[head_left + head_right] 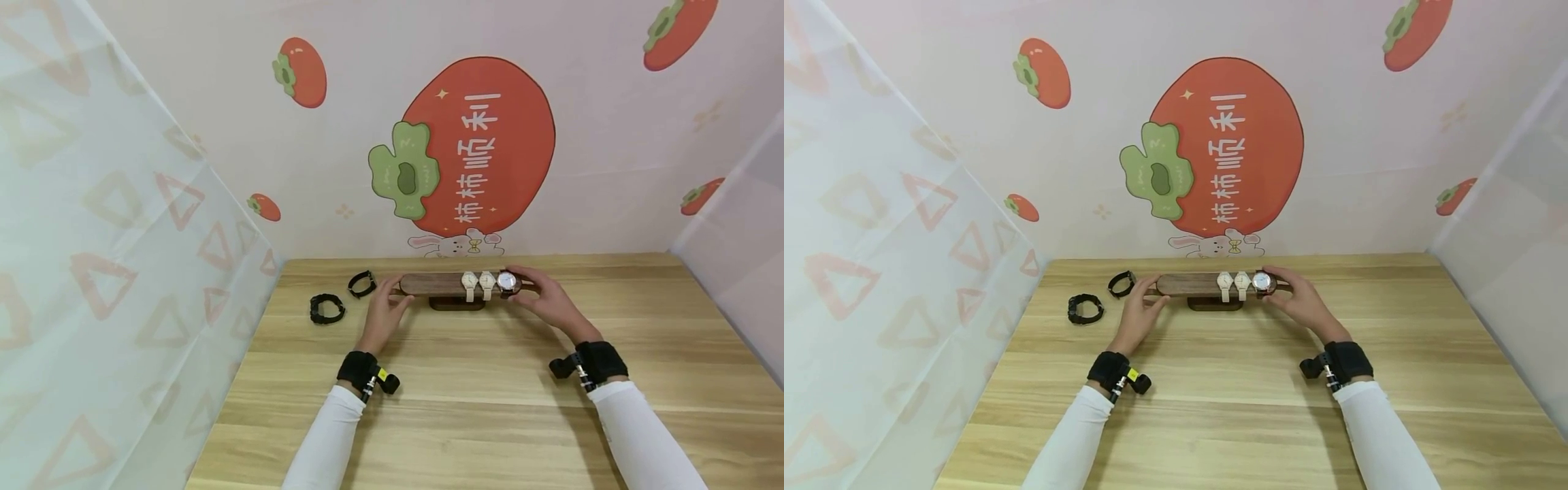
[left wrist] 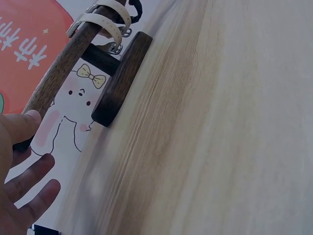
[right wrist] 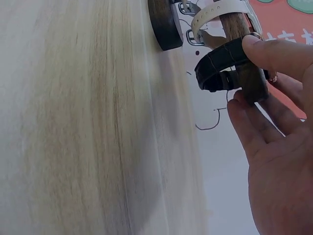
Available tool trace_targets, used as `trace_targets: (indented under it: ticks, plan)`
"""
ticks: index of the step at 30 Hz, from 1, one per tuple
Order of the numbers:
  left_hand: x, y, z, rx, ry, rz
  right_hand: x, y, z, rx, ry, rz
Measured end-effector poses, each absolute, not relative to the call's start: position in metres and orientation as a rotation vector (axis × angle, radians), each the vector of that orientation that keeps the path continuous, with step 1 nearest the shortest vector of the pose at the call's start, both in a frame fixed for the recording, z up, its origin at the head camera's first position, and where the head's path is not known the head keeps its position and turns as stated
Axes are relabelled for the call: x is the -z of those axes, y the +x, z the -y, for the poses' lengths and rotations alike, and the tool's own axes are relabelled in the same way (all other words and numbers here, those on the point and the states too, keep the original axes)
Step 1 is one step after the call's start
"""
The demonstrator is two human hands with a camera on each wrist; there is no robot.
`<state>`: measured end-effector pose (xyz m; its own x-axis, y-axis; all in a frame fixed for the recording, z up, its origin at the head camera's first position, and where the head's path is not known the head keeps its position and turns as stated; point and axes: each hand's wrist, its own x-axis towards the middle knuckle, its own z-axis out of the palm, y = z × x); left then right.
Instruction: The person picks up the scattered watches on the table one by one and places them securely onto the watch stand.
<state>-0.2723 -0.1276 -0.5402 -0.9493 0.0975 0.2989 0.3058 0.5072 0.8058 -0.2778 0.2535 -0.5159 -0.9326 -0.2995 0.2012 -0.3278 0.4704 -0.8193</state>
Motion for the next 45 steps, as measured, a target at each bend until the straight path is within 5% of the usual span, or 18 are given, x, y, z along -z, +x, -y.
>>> trace_targets:
  ticks: [28, 45]
  plan:
    - [0.510, -0.286, 0.185, 1.089, -0.344, 2.681, 0.513, -0.279, -0.254, -1.466, 0.535, 2.672]
    - [0.523, -0.312, 0.198, 0.855, -0.231, 2.933, 0.515, -0.276, -0.256, -1.434, 0.516, 2.679]
